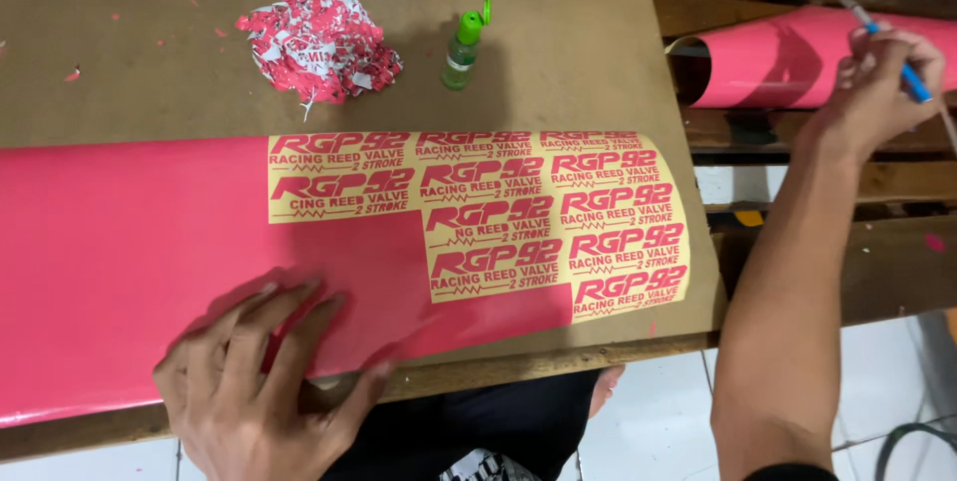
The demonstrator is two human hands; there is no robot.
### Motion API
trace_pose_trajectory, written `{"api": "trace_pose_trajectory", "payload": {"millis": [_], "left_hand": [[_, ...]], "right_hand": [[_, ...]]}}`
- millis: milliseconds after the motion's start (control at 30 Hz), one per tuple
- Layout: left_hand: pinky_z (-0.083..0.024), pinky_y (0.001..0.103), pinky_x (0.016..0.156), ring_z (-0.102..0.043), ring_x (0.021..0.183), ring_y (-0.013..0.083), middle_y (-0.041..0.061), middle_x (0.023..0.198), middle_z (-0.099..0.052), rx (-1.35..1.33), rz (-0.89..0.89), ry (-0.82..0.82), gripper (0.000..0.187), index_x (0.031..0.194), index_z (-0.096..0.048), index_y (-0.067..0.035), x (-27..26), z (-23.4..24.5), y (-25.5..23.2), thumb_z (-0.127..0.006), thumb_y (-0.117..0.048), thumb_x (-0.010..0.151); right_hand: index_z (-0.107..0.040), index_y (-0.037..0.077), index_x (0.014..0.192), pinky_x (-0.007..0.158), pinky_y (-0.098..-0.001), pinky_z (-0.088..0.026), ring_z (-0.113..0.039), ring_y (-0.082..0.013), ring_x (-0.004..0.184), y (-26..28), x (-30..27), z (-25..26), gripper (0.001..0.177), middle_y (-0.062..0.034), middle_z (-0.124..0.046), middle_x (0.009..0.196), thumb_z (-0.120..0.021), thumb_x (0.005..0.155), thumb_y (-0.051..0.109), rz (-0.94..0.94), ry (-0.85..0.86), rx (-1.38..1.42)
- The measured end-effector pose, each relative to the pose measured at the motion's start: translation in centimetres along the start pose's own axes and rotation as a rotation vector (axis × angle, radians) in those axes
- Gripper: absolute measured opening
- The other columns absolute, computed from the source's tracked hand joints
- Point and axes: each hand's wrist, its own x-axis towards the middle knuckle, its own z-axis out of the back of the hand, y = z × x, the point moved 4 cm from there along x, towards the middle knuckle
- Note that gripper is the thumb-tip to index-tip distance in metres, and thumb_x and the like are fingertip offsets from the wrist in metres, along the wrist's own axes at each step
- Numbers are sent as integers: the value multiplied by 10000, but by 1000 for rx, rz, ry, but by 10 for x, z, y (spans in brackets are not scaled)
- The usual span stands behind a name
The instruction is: The person uses a blue craft knife to carefully cut out individual red and yellow stickers from a larger sheet. The stickers feature the text 'RGP92' and 'RACING REED VALVE'. The person works on a wooden table, peeling away the cut sections as they progress.
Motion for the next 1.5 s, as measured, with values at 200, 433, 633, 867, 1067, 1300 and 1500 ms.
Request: {"api": "trace_pose_trajectory", "payload": {"millis": [200, 433, 633, 867, 1067, 1300, 1500], "left_hand": [[-339, 433, 987, -555, 1133, 306, 77, 1173, -596, -426, -29, 149, 540, 1026, -661, -141, 3, 10, 10, -548, -569, 715], [-391, 471, 850, -499, 1081, 336, 117, 1181, -565, -462, -558, 351, 469, 1050, -540, -136, 53, -11, -16, -562, -547, 825], [-414, 448, 755, -510, 868, 296, 92, 906, -566, -348, -831, 334, 485, 869, -610, -130, 59, -71, -28, -638, -593, 725], [-401, 447, 728, -498, 907, 301, 96, 974, -566, -381, -854, 458, 368, 954, -577, -148, 50, -81, -28, -542, -477, 795], [-429, 451, 787, -526, 837, 299, 99, 875, -565, -299, -842, 384, 154, 884, -585, -144, 51, -72, -53, -448, -186, 830], [-376, 477, 810, -476, 926, 316, 130, 992, -553, -711, -792, 432, 301, 991, -566, -84, 56, -71, -47, -544, -309, 792], [-378, 517, 852, -482, 1005, 331, 151, 1119, -556, -564, -911, 498, 539, 1084, -562, -87, 43, -82, -53, -525, -544, 802]], "right_hand": [[-715, 31, 758, 417, -217, -307, -486, -111, 471, -22, 9, -7, 195, -99, -652, 616, -741, 649, -129, -70, -47, -66], [-650, 85, 985, 565, -225, -375, -612, -137, 724, 116, -60, -25, 212, -70, -655, 873, -682, 783, 141, -224, 12, 149], [-552, 113, 880, 599, -190, -532, -609, -61, 671, 171, -173, -38, 53, -5, -642, 847, -532, 928, 123, -301, 458, 448], [-477, 58, 812, 441, -193, -470, -537, -135, 580, 166, -235, -58, 157, -95, -531, 724, -544, 781, -80, -613, 724, 238], [-421, 87, 832, 429, -221, -441, -595, -174, 567, 149, -245, -48, 204, -153, -598, 821, -578, 785, -34, -760, 792, 67], [-459, 67, 840, 400, -204, -514, -562, -145, 555, 148, -242, -51, 191, -98, -526, 691, -557, 788, -88, -709, 715, -13], [-449, 32, 787, 377, -199, -501, -633, -190, 470, 151, -241, -53, 253, -101, -517, 593, -628, 735, -140, -701, 789, -65]]}}
